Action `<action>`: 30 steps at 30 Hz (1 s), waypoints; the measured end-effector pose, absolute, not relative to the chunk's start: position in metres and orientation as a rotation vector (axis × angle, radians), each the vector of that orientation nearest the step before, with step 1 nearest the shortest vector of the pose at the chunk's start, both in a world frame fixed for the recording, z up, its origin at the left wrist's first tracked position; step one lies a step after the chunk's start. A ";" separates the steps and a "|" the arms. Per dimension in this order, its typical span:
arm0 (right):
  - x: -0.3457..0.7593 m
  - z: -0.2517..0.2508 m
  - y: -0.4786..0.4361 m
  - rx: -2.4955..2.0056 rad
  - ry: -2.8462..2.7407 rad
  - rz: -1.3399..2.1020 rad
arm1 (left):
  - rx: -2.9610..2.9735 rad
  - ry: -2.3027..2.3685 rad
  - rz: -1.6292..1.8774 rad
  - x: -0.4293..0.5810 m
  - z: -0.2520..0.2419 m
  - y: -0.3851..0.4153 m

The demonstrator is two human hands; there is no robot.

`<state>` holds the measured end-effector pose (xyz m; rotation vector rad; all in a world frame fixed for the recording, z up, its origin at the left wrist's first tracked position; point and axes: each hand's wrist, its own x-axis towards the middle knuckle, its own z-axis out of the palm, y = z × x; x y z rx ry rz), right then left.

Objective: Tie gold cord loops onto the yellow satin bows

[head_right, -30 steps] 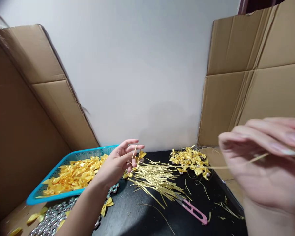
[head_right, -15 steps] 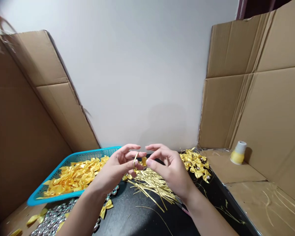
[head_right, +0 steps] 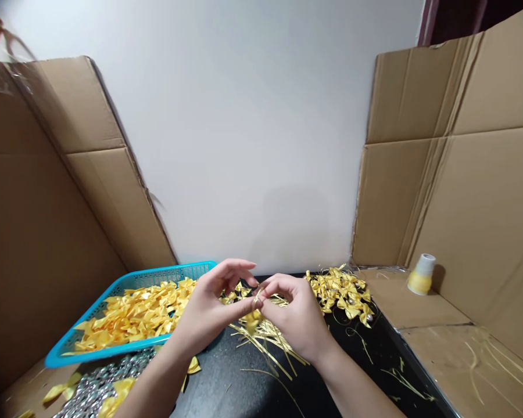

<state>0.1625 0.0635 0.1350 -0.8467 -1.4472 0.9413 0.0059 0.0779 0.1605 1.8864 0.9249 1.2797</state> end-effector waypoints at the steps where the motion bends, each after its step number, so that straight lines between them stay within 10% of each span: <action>1: 0.162 0.134 0.064 -0.850 -1.438 0.916 | 1.931 0.965 1.303 0.006 0.161 0.078; 12: 0.170 0.126 0.070 -0.824 -1.222 0.575 | 1.379 0.766 0.796 0.018 0.146 0.087; 30: 0.162 0.120 0.066 -0.758 -1.068 0.772 | 1.289 0.725 1.129 0.044 0.126 0.075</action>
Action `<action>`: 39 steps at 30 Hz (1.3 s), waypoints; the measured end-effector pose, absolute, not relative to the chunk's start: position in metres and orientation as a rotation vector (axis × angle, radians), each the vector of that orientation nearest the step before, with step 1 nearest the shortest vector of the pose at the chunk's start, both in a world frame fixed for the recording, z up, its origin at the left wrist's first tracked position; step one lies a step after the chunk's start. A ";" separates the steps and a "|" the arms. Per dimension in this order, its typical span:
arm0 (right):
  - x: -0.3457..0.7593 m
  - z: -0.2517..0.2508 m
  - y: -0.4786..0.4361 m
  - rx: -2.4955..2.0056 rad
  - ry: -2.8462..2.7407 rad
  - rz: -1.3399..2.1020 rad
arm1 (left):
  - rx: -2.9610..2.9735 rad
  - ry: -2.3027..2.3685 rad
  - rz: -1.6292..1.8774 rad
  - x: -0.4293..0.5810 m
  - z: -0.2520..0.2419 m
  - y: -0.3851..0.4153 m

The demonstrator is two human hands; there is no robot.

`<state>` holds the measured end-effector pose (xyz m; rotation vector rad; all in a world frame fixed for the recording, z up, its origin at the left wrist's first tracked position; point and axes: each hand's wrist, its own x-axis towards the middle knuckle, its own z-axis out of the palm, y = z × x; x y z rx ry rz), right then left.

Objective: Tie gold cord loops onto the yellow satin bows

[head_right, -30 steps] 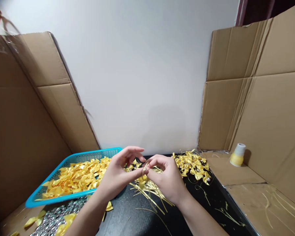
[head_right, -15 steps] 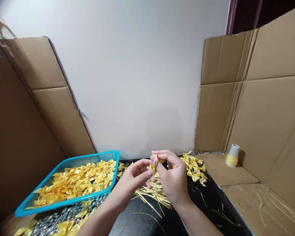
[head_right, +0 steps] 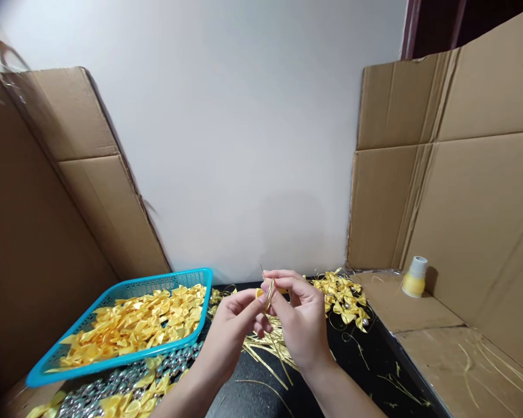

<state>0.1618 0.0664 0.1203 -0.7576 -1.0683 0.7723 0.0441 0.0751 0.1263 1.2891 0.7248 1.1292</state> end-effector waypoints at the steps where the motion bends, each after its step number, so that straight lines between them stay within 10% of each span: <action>1: 0.162 0.120 0.067 -0.732 -1.067 0.804 | 1.305 0.741 1.175 0.043 0.127 0.076; 14: 0.159 0.114 0.071 -0.751 -1.247 0.791 | 1.582 0.895 1.453 0.026 0.140 0.076; 39: 0.162 0.128 0.068 -0.994 -1.318 0.835 | 1.531 0.775 0.958 0.003 0.152 0.092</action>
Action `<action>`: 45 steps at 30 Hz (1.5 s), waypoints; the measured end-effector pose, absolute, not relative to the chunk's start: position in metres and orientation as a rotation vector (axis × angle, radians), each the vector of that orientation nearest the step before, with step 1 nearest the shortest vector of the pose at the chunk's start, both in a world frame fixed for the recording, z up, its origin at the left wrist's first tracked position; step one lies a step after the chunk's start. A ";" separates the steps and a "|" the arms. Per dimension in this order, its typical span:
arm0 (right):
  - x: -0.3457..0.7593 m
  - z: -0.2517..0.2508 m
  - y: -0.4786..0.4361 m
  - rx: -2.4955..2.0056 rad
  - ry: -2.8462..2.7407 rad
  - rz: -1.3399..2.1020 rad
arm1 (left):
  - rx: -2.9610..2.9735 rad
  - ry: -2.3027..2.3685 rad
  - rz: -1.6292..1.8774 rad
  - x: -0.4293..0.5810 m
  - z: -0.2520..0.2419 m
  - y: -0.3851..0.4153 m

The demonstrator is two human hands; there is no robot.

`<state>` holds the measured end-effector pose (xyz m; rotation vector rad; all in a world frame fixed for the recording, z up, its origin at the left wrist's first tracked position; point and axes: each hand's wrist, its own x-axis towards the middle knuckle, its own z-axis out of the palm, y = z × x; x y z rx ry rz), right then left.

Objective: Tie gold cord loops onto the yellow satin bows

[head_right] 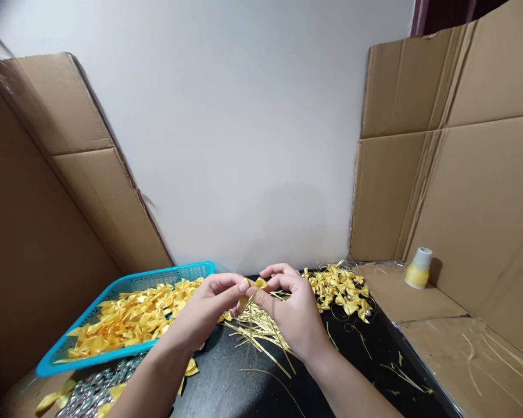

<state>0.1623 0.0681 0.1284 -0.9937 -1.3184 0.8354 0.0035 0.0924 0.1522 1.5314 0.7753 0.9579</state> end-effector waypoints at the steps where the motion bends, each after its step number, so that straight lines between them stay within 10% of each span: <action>1: 0.163 0.128 0.069 -0.986 -1.307 0.862 | 1.526 0.767 0.950 0.004 0.152 0.093; 25: 0.161 0.128 0.068 -0.641 -1.282 1.260 | 1.388 0.767 0.962 0.010 0.155 0.085; 45: 0.176 0.152 0.040 -1.108 -1.805 -0.387 | 1.718 0.985 1.172 0.015 0.156 0.075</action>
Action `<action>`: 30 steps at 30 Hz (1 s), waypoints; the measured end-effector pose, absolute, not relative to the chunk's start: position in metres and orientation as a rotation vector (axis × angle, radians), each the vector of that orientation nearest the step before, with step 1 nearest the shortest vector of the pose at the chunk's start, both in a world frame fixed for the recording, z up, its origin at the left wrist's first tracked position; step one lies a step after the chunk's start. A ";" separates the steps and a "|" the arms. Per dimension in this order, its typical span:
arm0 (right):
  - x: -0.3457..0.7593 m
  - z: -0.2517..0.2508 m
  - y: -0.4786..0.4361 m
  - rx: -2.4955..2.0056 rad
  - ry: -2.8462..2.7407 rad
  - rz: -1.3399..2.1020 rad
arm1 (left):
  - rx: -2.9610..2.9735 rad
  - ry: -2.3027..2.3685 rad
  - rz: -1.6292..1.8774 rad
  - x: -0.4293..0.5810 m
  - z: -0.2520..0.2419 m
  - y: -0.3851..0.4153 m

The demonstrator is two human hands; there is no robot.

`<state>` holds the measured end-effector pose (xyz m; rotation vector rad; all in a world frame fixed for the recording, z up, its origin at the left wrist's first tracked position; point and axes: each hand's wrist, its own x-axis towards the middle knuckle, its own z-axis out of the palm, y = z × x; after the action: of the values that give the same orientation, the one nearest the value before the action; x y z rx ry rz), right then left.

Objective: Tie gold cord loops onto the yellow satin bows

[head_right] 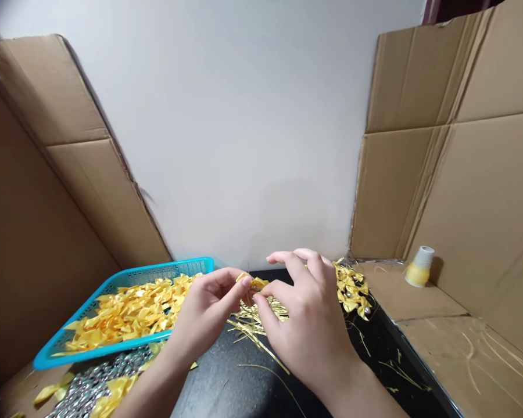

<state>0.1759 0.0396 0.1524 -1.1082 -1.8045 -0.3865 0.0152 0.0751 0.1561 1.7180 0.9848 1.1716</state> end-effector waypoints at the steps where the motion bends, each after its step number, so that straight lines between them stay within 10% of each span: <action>1: 0.174 0.152 0.039 -1.109 -1.788 -0.398 | 1.729 0.981 1.175 0.016 0.156 0.075; 14: 0.179 0.149 0.062 -0.969 -1.551 0.851 | 1.907 0.978 1.041 0.019 0.152 0.068; 30: 0.180 0.149 0.061 -0.951 -1.422 1.052 | 1.674 0.939 0.957 0.018 0.157 0.072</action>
<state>0.1798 0.0608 0.1488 -0.9510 -1.4217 1.0518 0.0176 0.0721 0.1570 1.6743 0.9395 0.9570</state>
